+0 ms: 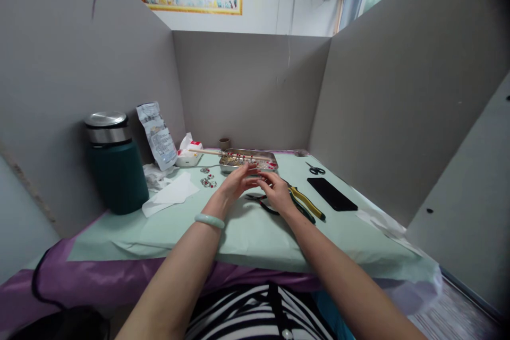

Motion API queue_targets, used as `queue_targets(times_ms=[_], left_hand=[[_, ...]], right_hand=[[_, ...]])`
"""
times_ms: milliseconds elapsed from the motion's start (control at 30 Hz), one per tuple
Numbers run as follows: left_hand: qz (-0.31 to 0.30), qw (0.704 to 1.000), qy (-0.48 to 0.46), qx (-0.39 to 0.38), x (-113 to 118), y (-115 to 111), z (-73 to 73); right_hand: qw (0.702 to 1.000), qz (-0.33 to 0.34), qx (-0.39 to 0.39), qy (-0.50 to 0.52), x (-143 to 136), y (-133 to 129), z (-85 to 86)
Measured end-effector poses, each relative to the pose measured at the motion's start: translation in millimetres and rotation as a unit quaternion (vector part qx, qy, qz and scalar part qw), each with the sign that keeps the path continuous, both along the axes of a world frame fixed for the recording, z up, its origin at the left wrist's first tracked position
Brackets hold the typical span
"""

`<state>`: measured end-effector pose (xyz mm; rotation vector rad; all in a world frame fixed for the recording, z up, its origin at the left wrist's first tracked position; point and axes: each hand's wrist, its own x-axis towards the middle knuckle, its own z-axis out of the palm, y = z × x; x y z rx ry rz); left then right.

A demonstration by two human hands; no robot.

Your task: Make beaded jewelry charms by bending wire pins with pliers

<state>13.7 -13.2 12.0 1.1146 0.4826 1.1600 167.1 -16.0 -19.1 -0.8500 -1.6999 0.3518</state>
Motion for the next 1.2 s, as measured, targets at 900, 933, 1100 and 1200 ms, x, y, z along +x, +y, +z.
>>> queue_targets(times_ms=[900,933,1100,1200], left_hand=[[-0.041,0.998,-0.005,-0.044,-4.0,-5.2,6.3],[-0.042,0.998,-0.001,-0.044,-4.3,-5.0,6.0],[-0.046,0.998,0.002,-0.037,-4.5,-4.6,4.8],[-0.044,0.999,-0.017,-0.026,-3.1,-4.4,4.7]], right_hand=[[0.988,0.081,-0.115,0.062,-1.3,4.3,-4.5],[0.987,0.085,-0.122,0.06,-1.9,3.1,-4.0],[0.991,0.071,-0.109,0.014,-4.7,-3.5,0.1],[0.996,0.042,-0.084,0.001,-5.4,-5.7,1.6]])
